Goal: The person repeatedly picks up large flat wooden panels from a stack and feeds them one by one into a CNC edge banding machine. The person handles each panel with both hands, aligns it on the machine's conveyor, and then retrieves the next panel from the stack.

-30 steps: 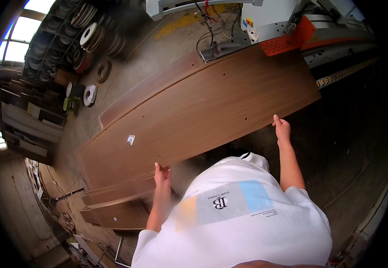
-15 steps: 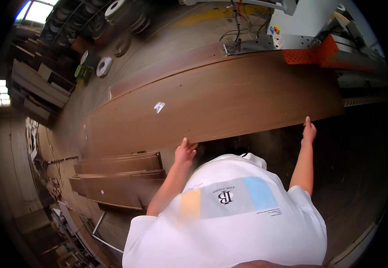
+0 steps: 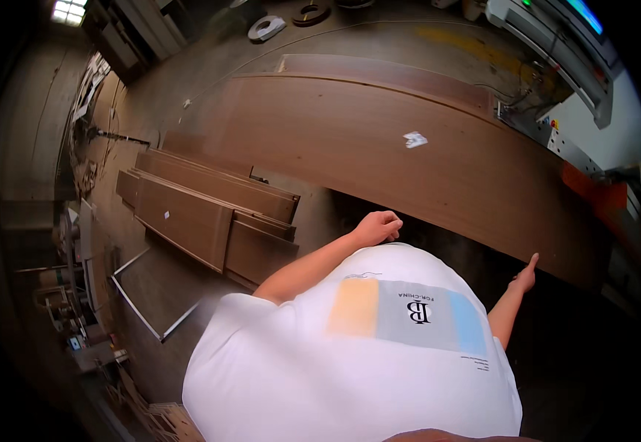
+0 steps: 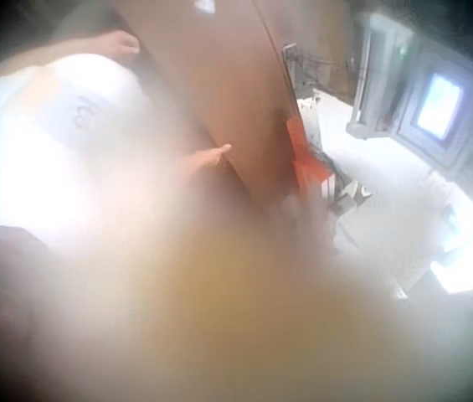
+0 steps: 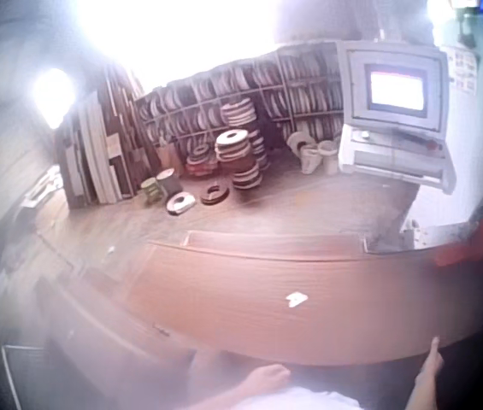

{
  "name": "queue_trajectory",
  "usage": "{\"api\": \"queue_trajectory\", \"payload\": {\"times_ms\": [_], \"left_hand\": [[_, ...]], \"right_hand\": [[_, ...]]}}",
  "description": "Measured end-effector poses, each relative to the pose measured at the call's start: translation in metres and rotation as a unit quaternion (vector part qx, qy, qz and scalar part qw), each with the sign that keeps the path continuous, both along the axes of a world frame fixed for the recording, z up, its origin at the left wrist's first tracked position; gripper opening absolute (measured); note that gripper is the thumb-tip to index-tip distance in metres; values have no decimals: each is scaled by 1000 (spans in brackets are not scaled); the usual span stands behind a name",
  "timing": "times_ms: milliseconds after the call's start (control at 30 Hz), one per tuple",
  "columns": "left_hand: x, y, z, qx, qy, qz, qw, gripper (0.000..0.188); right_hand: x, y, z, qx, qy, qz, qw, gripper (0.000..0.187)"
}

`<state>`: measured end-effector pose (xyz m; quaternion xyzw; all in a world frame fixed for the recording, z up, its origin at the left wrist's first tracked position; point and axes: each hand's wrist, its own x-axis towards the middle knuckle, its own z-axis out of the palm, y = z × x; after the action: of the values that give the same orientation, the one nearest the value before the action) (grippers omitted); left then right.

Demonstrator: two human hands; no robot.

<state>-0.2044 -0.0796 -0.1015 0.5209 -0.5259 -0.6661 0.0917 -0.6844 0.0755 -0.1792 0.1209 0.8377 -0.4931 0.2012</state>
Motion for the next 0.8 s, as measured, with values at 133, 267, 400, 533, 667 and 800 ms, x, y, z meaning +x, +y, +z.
{"api": "queue_trajectory", "payload": {"times_ms": [133, 267, 400, 533, 667, 800], "left_hand": [[31, -9, 11, -104, 21, 17, 994, 26], [56, -31, 6, -367, 20, -25, 929, 28], [69, -74, -6, -556, -76, -142, 815, 50], [106, -136, -37, -540, -261, -180, 780, 77], [178, -192, -40, -491, -369, -94, 784, 80], [280, -229, -55, -449, -473, -5, 758, 84]], "right_hand": [[84, -28, 10, -6, -24, 48, 999, 67], [149, -45, 8, -10, -64, 92, 994, 64], [204, -64, 20, 8, -79, 146, 986, 61], [244, -77, 32, 46, -90, 202, 974, 57], [259, -72, 18, 98, 119, 351, 923, 53], [323, -121, 72, 137, 287, 416, 852, 46]]}}
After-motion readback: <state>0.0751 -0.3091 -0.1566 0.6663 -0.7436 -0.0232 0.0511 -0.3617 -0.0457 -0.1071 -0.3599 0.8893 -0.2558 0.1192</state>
